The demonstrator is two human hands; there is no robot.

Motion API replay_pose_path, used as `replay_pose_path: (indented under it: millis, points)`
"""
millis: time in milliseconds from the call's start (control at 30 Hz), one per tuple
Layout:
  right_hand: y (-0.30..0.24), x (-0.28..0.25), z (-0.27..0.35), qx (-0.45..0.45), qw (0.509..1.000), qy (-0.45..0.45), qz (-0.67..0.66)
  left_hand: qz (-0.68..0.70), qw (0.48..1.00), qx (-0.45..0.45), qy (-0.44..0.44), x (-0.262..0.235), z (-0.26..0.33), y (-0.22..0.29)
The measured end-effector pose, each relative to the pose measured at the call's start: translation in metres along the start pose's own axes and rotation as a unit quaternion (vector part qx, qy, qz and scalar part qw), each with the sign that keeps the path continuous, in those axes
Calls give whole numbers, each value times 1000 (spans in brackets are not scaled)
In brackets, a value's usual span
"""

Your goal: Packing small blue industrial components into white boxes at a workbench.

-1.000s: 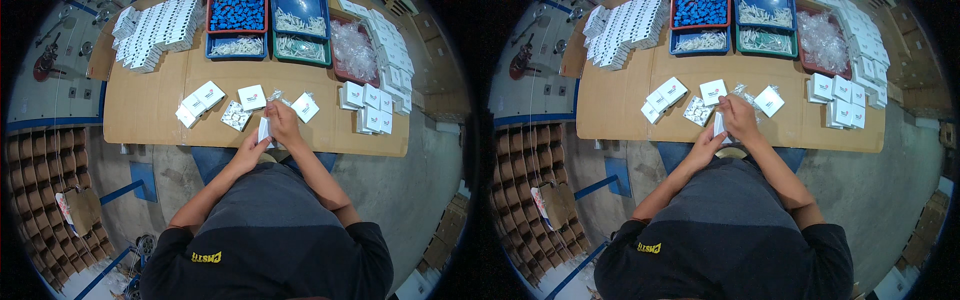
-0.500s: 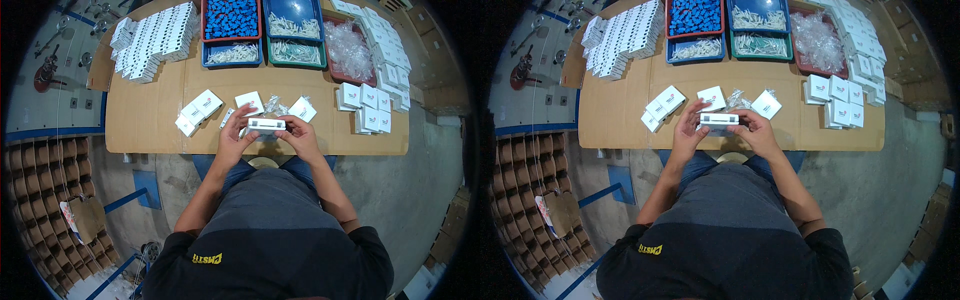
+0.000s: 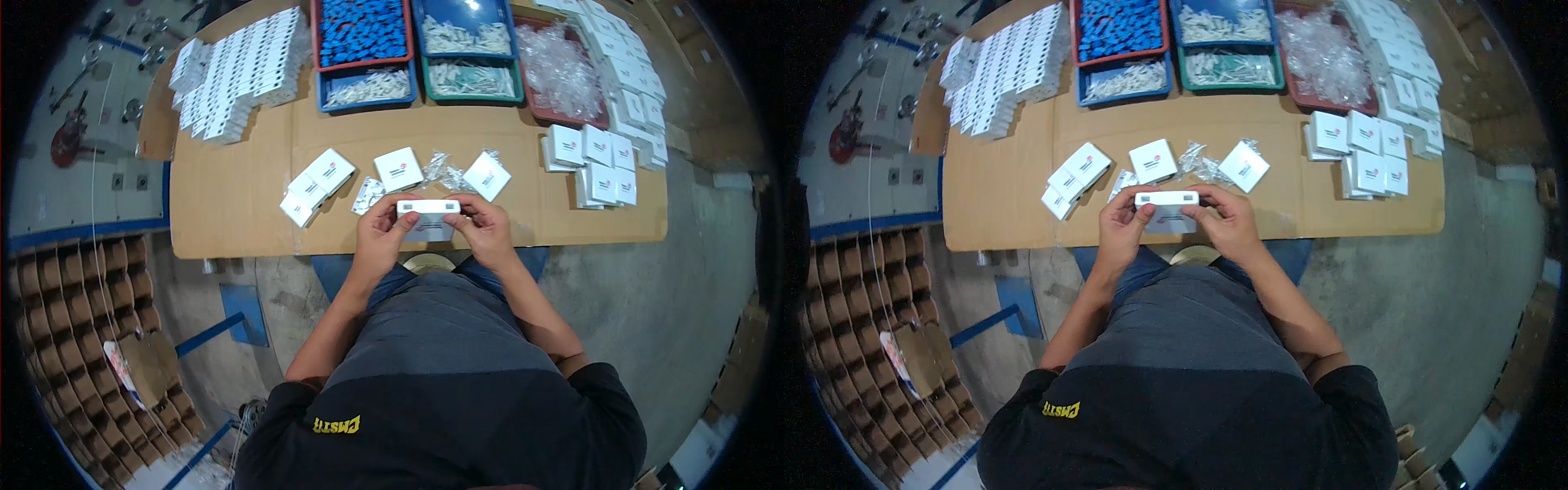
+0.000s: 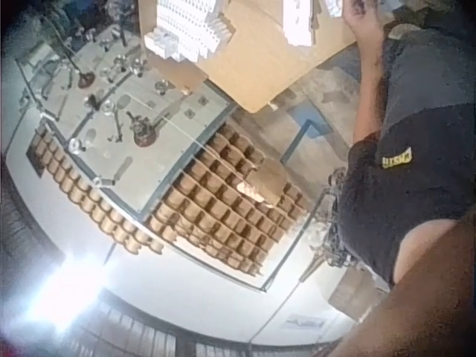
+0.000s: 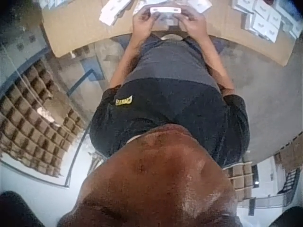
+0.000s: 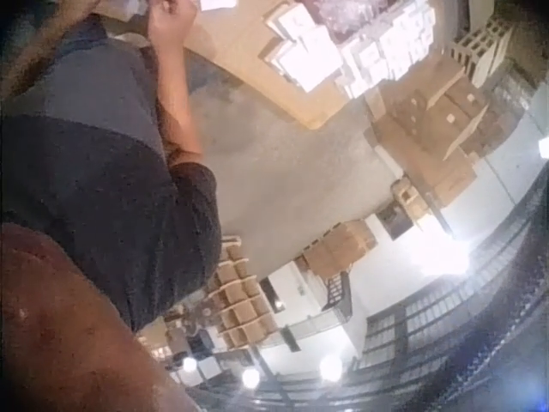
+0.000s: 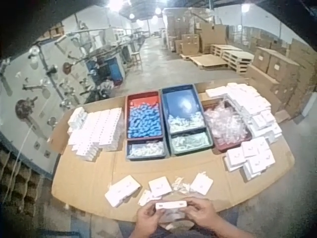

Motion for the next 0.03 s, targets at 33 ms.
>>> replay_pose_path:
  millis: [33]
  points:
    - [3,4,1,5,1000,18,-6,3,1000,-2,-11,6,-4,-2]
Point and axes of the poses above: each hand's wrist, its own z-axis away from the middle knuckle, its own x-axis out of the palm, y = z × x, the point moved 1 cm from there along -z, towards the middle knuckle, and after that the axes turned 1 degree about z, right-handed, at the moved point
